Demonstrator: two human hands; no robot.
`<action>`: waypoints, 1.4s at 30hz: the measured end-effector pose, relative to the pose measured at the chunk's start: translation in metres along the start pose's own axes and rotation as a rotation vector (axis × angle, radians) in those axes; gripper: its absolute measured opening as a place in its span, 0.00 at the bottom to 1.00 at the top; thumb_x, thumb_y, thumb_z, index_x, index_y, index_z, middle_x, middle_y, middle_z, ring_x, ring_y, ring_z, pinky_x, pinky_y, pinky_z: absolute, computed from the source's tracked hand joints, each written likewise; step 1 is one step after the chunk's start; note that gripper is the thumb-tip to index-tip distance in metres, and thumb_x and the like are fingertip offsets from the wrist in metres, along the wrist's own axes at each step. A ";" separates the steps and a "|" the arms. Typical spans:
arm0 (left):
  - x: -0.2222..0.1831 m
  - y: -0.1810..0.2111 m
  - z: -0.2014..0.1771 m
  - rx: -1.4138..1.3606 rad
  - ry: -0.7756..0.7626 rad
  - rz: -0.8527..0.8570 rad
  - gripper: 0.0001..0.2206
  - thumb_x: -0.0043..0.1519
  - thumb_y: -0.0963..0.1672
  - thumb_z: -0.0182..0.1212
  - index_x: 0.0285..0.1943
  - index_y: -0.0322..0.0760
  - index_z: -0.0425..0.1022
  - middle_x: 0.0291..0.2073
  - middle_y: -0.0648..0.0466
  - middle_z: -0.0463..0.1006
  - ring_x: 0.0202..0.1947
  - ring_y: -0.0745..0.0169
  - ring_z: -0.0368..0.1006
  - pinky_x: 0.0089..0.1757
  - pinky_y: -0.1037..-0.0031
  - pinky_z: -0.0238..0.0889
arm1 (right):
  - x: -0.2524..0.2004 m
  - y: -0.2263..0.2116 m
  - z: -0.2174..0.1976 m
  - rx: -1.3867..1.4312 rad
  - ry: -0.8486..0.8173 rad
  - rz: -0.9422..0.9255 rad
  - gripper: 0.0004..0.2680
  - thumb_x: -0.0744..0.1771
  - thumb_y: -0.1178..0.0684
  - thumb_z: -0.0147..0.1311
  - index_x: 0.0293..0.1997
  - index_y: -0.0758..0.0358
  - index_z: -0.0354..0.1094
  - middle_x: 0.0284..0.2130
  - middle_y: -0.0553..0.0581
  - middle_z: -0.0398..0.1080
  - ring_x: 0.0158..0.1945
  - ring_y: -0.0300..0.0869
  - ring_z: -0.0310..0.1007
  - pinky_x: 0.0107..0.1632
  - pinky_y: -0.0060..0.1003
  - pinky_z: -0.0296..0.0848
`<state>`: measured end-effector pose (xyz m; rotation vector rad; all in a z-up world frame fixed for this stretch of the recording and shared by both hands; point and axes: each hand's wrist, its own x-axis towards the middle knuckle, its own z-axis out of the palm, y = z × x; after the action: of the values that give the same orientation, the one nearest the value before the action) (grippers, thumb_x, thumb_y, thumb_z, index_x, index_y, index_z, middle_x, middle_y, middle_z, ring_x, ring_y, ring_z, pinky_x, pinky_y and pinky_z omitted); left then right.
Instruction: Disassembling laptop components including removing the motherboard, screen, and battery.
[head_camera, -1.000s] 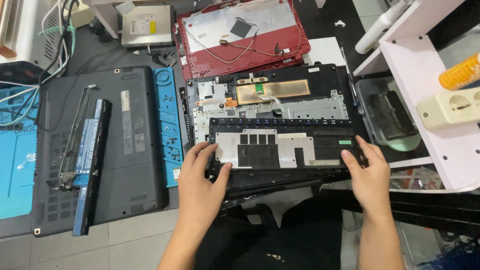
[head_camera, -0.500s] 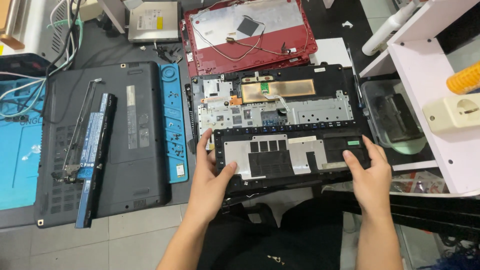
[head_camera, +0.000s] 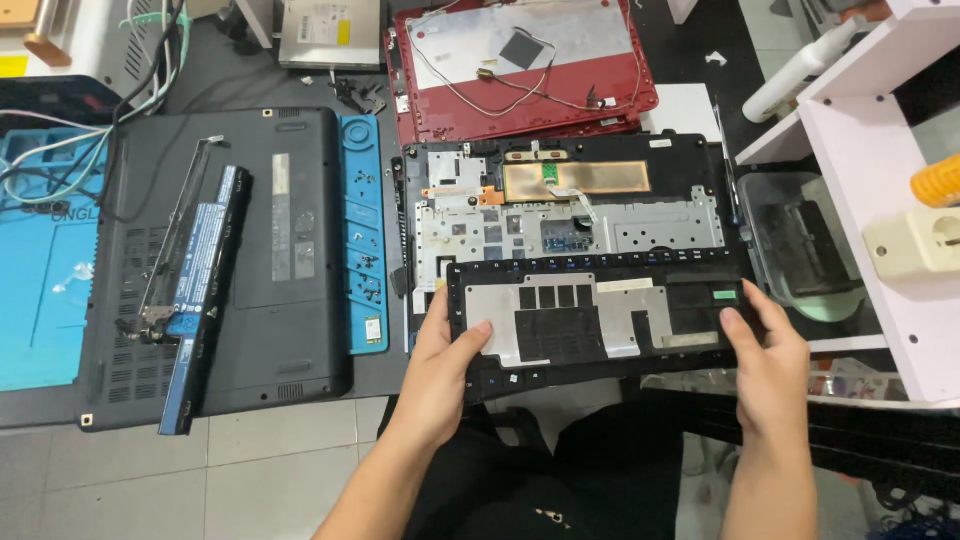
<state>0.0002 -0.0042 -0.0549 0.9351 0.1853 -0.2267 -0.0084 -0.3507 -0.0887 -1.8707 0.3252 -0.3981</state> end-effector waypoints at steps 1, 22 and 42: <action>-0.002 0.003 0.000 0.013 0.004 0.007 0.30 0.62 0.37 0.54 0.76 0.33 0.55 0.62 0.48 0.72 0.60 0.61 0.69 0.58 0.70 0.62 | 0.001 0.001 -0.003 0.069 0.002 0.070 0.18 0.68 0.58 0.56 0.66 0.69 0.66 0.57 0.54 0.70 0.58 0.39 0.69 0.62 0.34 0.66; -0.058 0.045 -0.099 -0.284 0.528 0.524 0.23 0.68 0.37 0.44 0.74 0.37 0.55 0.63 0.47 0.70 0.60 0.58 0.70 0.58 0.65 0.65 | 0.013 0.036 -0.024 0.064 0.062 -0.167 0.11 0.76 0.57 0.45 0.66 0.71 0.66 0.59 0.57 0.70 0.62 0.40 0.68 0.57 0.32 0.70; -0.027 0.028 -0.138 -0.364 0.755 0.638 0.20 0.73 0.39 0.43 0.74 0.46 0.51 0.67 0.48 0.68 0.61 0.54 0.71 0.56 0.61 0.71 | -0.053 -0.080 0.069 -0.515 0.073 -0.549 0.15 0.65 0.54 0.65 0.56 0.66 0.72 0.52 0.62 0.69 0.56 0.55 0.66 0.58 0.45 0.66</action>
<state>-0.0267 0.1266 -0.1064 0.6364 0.5848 0.7435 -0.0246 -0.2442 -0.0395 -2.4522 -0.0587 -0.8131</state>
